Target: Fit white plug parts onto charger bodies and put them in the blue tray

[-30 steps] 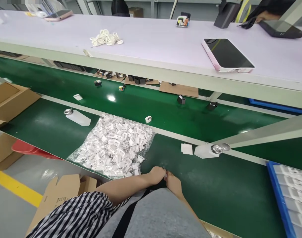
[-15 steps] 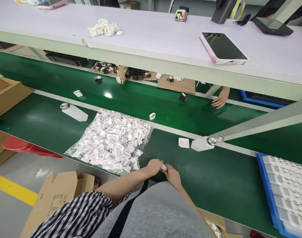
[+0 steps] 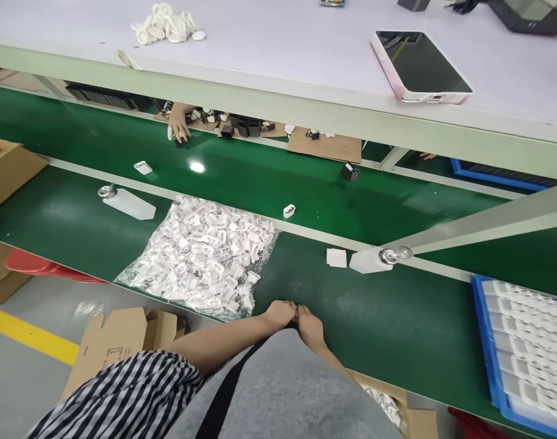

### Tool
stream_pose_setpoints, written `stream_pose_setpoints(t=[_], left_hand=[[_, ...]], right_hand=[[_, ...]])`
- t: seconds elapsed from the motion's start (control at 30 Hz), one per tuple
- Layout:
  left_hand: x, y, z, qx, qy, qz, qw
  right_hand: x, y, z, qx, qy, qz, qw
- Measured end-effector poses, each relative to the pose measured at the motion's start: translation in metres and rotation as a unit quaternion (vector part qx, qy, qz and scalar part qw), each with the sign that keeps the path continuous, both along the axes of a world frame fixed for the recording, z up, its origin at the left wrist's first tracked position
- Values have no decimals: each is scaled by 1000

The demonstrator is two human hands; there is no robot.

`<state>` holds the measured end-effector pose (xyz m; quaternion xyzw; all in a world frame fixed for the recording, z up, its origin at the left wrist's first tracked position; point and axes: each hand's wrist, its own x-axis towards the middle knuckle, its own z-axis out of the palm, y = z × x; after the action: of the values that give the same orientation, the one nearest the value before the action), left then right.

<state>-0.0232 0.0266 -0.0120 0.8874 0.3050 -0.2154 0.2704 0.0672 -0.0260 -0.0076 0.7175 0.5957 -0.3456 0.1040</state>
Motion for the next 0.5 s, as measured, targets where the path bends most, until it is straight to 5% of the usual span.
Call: stream_pose_setpoints(t=[0.3,0.4,0.5], left_hand=[[2,14,8,-6,0,-18,1000],[22,59,18,20,-2,25,999],[47,127,28,109,-46,172,978]], right_hand=[[9,-11,-10,61,70,-49,994],[38,-12,-12,113,57,-121,984],[86,-7,-11,151,27,-216,964]])
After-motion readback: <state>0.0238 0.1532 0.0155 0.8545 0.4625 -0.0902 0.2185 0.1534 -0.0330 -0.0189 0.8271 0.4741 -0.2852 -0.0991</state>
